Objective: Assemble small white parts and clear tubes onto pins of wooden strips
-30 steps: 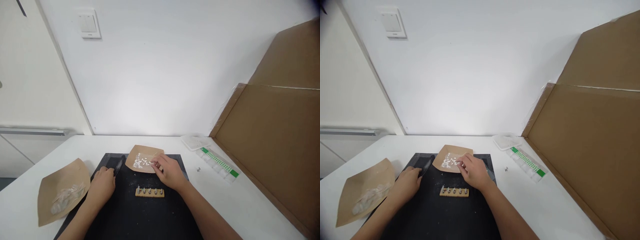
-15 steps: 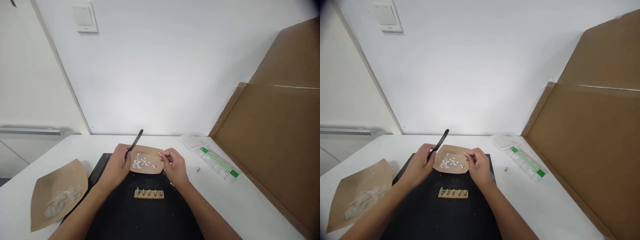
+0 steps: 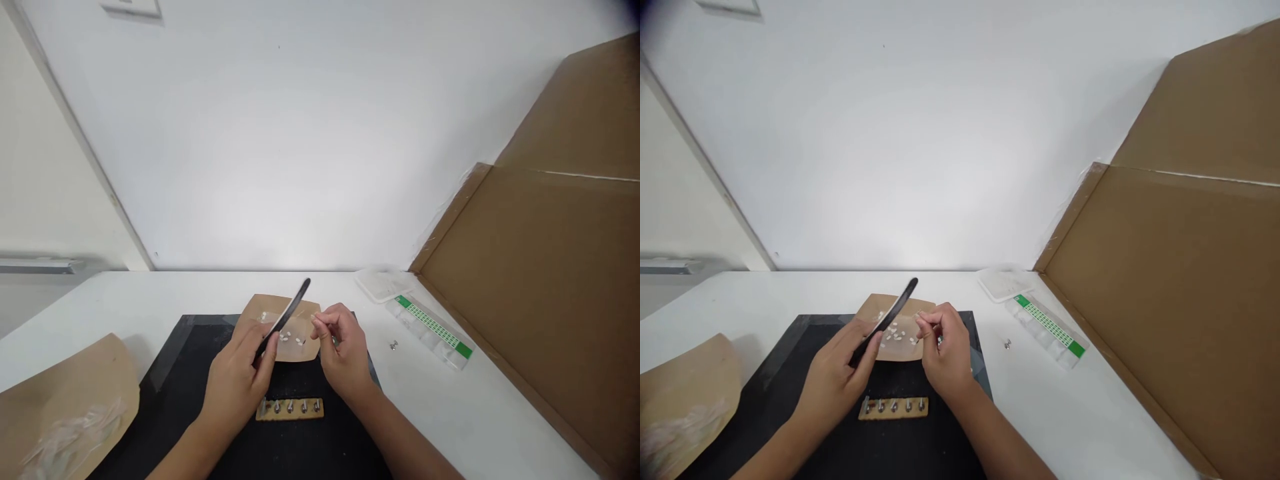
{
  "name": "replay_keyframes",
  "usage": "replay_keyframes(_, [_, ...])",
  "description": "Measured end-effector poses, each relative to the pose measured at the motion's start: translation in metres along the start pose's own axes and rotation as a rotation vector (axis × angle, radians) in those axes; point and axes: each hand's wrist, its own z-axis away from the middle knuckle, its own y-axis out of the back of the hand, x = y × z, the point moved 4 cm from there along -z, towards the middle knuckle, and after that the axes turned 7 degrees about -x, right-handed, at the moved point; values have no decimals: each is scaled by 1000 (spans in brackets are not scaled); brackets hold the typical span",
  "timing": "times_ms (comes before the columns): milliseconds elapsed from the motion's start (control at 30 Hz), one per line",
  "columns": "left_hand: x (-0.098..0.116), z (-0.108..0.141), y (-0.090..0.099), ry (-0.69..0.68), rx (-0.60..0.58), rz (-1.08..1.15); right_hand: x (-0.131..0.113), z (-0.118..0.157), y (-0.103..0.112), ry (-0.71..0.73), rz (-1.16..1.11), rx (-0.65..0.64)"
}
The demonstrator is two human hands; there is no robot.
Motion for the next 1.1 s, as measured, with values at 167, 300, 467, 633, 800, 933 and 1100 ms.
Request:
replay_keyframes(167, [-1, 0, -11, 42, -138, 134, -3, 3, -5, -3, 77, -62])
replay_keyframes(300, [1, -1, -13, 88, -206, 228, 0, 5, -6, -27, 162, -52])
replay_keyframes(467, [1, -5, -9, 87, -138, 278, 5, 4, -11, 26, 291, -113])
replay_keyframes(633, [1, -4, -9, 195, -246, 368, 9, 3, -17, -44, 276, -34])
replay_keyframes(800, [0, -3, -2, 265, -271, 417, 5, 2, -23, -22, 343, -71])
replay_keyframes(933, [-1, -2, -5, 312, -302, 441, 6, -1, -23, -36, 420, -42])
replay_keyframes(1100, [-2, -1, -6, 310, -277, 435, 9, -6, -26, 28, 478, -112])
